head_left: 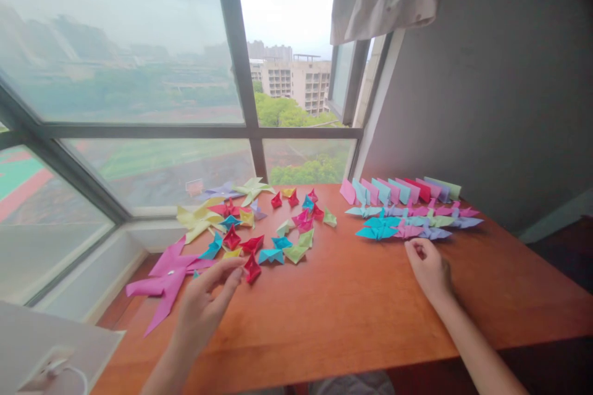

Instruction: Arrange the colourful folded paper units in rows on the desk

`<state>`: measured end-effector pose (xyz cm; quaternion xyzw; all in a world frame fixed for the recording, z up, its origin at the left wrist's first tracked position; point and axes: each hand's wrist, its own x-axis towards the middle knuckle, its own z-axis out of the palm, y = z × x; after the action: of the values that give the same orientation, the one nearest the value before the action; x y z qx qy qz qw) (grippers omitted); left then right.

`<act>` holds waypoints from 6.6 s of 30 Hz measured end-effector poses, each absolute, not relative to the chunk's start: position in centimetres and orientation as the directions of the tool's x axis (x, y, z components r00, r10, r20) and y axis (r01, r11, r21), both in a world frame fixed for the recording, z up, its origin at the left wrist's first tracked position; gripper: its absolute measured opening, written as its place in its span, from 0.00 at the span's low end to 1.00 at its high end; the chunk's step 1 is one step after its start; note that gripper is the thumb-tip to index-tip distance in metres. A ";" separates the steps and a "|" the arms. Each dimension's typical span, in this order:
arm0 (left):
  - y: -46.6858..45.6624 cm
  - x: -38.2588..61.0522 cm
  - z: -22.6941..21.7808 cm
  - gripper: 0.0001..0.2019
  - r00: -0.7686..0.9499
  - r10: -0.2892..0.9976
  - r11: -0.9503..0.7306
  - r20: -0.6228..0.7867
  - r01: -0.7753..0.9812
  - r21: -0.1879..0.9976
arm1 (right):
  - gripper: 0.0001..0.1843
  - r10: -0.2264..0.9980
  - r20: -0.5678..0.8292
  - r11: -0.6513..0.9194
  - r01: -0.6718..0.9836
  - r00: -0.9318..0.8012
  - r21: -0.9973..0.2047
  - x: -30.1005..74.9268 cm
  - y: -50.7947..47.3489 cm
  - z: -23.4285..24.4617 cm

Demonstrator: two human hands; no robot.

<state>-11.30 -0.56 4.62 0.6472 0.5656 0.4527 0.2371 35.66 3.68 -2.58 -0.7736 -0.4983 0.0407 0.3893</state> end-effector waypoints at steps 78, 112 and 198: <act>-2.3 -0.6 3.9 0.16 0.394 0.919 -0.102 -0.004 0.248 0.963 | 0.19 0.956 -0.063 -0.080 -0.048 -0.287 -0.996 20.8 -2.3 2.1; -2.7 0.4 1.1 0.20 0.258 0.966 -0.012 -0.007 0.073 0.997 | 0.09 0.933 0.341 0.353 0.465 -0.114 -0.812 18.9 -4.2 0.5; -3.5 1.1 0.6 0.14 0.264 0.964 -0.151 0.029 0.454 0.878 | 0.18 0.878 0.396 0.076 0.740 0.269 -0.669 33.1 2.0 -0.1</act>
<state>1.06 -3.47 0.58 0.6879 0.5155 0.3200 0.3984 33.05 1.97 -0.11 -0.6749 -0.5992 0.0817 0.4229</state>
